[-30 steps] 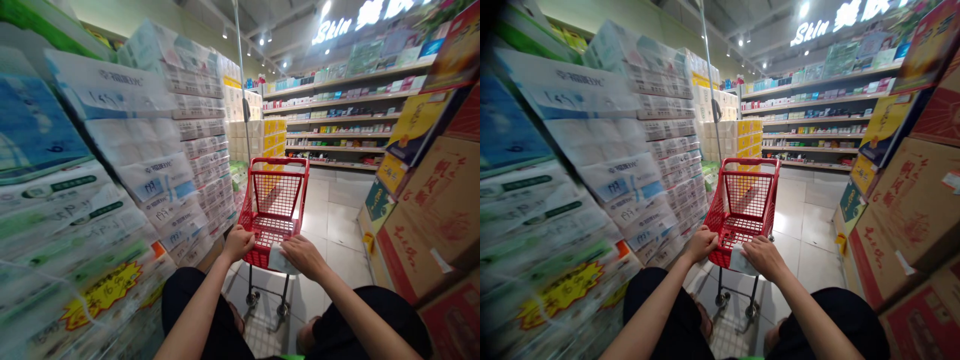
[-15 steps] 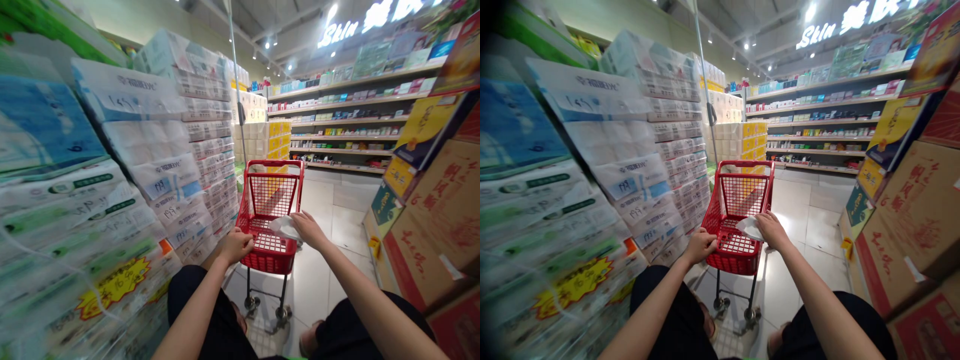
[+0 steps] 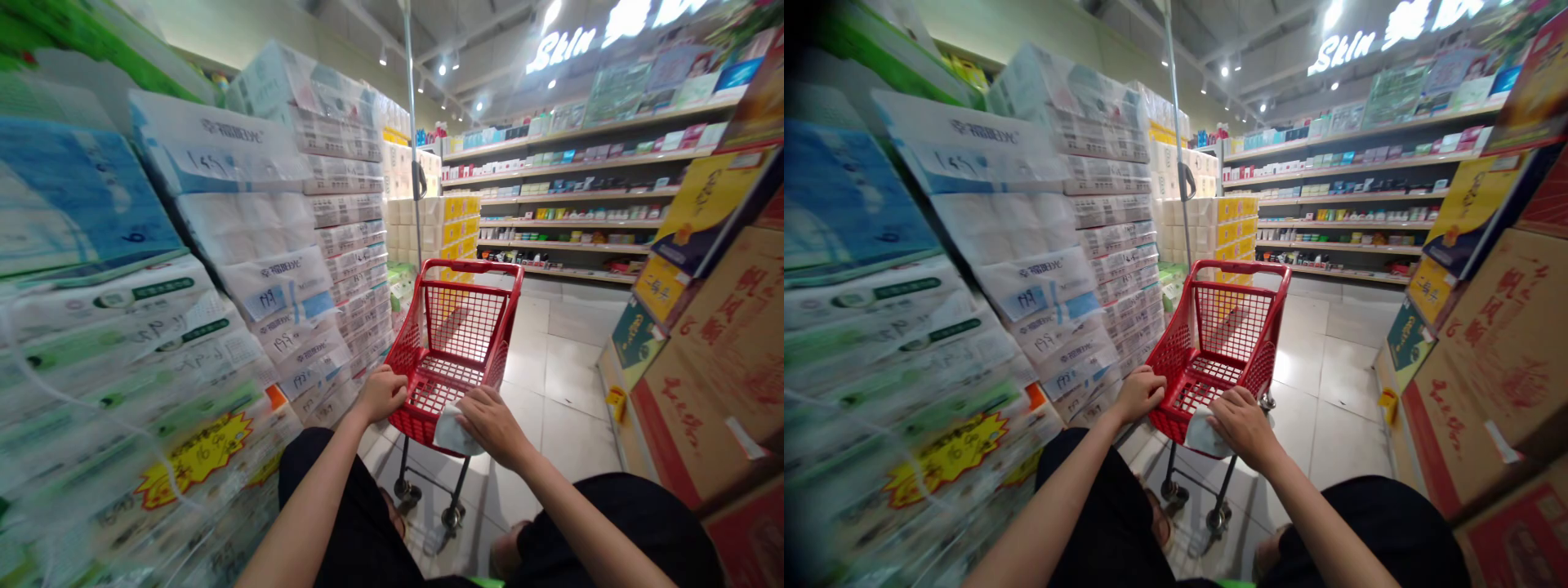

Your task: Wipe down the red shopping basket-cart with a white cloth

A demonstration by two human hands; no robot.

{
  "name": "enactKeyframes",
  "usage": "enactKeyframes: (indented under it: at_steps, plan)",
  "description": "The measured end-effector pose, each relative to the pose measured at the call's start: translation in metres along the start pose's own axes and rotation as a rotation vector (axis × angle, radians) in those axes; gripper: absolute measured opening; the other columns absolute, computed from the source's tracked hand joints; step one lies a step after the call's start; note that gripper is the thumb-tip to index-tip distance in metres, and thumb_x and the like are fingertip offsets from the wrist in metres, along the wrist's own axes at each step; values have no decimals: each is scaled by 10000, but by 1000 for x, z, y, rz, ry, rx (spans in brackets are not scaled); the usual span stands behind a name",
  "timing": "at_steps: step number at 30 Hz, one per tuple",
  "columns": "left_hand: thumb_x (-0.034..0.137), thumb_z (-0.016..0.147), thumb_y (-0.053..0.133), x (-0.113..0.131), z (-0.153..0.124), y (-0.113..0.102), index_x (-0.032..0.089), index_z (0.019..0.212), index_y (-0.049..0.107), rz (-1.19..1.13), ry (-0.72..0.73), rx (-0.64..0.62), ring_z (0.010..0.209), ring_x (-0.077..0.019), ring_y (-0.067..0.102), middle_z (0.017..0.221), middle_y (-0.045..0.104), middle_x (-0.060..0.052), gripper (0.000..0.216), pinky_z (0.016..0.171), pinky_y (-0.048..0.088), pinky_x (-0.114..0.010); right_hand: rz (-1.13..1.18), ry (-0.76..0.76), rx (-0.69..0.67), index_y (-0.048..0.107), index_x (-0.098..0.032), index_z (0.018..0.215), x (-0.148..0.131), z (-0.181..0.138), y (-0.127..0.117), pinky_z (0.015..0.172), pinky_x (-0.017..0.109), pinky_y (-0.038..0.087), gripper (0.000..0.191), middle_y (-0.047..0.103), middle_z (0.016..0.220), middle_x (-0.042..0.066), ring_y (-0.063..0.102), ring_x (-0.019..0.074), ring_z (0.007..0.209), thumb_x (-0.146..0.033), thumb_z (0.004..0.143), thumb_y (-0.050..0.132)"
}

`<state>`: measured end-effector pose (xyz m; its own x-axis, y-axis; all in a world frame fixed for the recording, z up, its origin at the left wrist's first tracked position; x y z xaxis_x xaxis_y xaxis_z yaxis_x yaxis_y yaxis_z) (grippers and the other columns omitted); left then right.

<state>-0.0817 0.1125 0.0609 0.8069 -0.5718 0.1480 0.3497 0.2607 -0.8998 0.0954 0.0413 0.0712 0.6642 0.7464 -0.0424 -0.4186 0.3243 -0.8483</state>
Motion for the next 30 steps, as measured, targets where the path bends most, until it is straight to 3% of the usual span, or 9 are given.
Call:
enactKeyframes:
  at_steps: [3,7,10,13,23,30]
  plan:
    - [204,789,443,5,2,3,208,601,490,-25,13,-14,599,-135,442,586,550,30,194,844,359,-289,-3,-25,-54,582,-222,909,29,1,-5,952,379,380,262,650,890,25,551,172,926,-339,988,361]
    - [198,770,451,13,5,7,212,574,481,-36,-4,-14,589,-142,424,559,527,24,199,838,369,-292,-90,118,52,603,-241,1035,90,1,-23,1074,423,306,286,664,1058,33,552,183,1086,-340,988,339]
    - [198,771,456,19,7,7,215,582,494,-42,-4,2,636,-156,452,574,545,14,193,826,373,-290,-133,185,76,596,-241,1041,111,1,-25,1099,432,287,294,659,1091,33,545,187,1113,-344,988,327]
    - [191,785,441,20,6,7,216,607,520,-31,-1,4,643,-157,464,594,570,10,196,835,370,-294,-113,187,86,580,-233,1001,97,0,-23,1099,429,286,282,654,1054,37,536,190,1092,-328,991,315]
    - [231,791,457,-4,0,4,233,721,602,-50,-7,-78,666,-148,511,663,621,29,161,887,361,-292,-81,69,34,548,-215,876,-8,-5,-10,957,381,335,231,621,864,40,509,196,925,-305,982,364]
    - [307,868,414,-19,5,3,245,709,626,-40,-91,-80,742,-144,552,671,647,39,272,927,354,-276,-53,-66,-51,540,-212,867,-32,8,5,898,355,339,240,635,870,33,513,185,903,-367,979,395]
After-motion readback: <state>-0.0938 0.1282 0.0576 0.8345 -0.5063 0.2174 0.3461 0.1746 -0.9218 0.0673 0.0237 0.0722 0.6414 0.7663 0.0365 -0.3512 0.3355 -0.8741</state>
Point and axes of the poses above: each hand's wrist, its own z-axis towards the middle knuckle, its own y-axis out of the palm, x = y × z, the point moved 9 cm from there along z, towards the middle knuckle
